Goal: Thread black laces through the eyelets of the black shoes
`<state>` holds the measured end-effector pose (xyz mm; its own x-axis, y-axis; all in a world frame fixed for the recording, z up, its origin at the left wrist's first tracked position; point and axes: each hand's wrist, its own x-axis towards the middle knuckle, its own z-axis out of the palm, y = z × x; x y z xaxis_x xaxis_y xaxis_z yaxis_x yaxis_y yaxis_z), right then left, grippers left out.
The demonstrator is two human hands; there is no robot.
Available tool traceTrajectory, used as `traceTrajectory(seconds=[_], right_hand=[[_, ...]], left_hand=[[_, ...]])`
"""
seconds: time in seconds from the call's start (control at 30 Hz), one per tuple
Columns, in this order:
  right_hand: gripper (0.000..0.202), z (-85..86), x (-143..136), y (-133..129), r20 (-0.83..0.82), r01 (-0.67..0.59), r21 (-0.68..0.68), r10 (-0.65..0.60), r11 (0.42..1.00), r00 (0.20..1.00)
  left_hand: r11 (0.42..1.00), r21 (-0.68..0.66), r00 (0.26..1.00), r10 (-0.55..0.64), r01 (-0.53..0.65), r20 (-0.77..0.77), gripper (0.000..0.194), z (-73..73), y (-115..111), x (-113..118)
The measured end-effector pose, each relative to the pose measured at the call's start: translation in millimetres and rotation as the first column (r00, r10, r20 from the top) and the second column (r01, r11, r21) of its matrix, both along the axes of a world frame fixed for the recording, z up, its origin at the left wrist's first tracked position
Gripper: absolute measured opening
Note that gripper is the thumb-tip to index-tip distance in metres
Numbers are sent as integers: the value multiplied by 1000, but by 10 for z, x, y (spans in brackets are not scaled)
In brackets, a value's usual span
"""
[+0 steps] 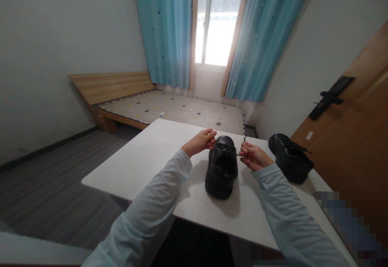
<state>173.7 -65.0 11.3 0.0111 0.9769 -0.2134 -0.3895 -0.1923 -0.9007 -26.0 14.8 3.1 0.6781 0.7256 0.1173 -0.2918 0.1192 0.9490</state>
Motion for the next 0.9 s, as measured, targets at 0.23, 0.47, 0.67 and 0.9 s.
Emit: traceTrajectory(seconds=[0.23,0.47,0.67,0.9], right_hand=[[16,-72,73,73,113,119,111,-131,987,985],[39,-85,75,106,481,332,619,-678,712,556],[19,125,-53,-37,823,-266,510,-374,818,428],[24,139,45,-35,880,-403,390,-206,827,429]], left_hand=[[973,224,986,88,-55,-142,37,82,-81,-7],[871,488,956,187,-56,-224,34,101,-45,-29],[814,577,948,128,69,-293,34,117,-50,-81],[638,761,920,216,122,-328,20,168,-25,-110]])
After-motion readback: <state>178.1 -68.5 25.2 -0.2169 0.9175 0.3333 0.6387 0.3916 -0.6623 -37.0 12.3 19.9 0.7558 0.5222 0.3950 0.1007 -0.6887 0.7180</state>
